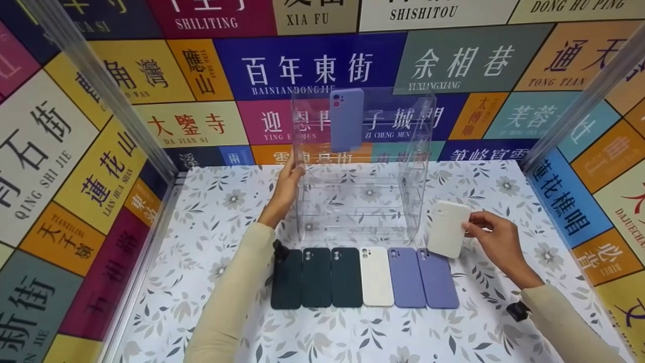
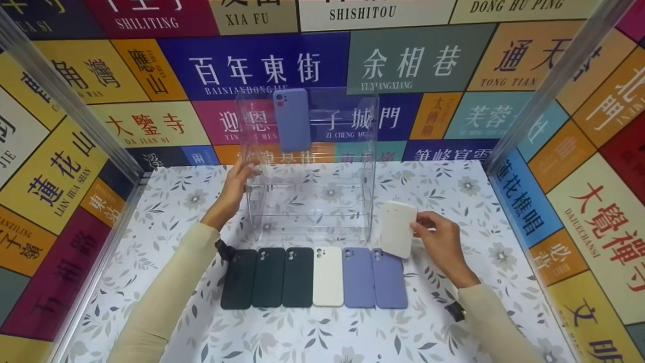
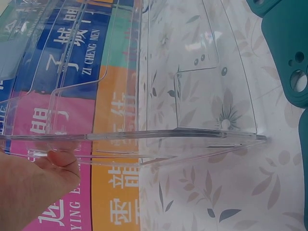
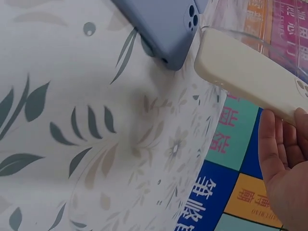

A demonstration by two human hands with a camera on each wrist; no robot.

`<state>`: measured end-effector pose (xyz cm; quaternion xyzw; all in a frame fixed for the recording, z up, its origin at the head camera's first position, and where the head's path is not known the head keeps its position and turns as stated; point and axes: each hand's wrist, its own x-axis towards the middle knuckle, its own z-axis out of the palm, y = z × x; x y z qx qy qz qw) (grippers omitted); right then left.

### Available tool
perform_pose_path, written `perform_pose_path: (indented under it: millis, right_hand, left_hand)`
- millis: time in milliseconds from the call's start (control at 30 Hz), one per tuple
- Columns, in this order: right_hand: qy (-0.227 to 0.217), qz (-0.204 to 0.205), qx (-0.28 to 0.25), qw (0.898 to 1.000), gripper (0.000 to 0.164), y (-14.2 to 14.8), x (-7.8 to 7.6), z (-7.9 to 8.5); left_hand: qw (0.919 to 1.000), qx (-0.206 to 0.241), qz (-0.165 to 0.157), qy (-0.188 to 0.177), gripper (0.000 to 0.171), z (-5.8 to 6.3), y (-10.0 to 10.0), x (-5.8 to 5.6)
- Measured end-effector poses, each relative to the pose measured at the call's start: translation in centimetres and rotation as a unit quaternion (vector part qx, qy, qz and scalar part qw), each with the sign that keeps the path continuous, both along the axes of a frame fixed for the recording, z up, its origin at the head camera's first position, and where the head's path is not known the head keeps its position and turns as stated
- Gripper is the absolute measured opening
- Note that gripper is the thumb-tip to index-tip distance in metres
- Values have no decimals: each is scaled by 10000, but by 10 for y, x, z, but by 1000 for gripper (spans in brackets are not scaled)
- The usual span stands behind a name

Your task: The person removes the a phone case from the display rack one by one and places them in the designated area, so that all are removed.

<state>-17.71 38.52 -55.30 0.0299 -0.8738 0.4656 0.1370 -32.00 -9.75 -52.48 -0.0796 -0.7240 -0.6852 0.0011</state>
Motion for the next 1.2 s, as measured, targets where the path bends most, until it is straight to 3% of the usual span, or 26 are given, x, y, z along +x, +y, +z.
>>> perform_pose_path:
  millis: [200,667,933,1200]
  right_hand:
    - [-267,-184,131,9994,21,8,8,4]
    - [-547,-273,137,9980,25,38,24,-7]
    - [-664,-193,334,9970,28,49,35,-15]
    - [-980,3,114,9951,30,57,40,-24]
  left_hand:
    - [10000,68,-32,-25,72,-1,-1,-1]
    - [10000,64,-56,3,72,-1,-1,0]
    - [10000,-13,-32,-26,71,-1,-2,1]
    - [10000,22,-1,-59,70,-2,-2,1]
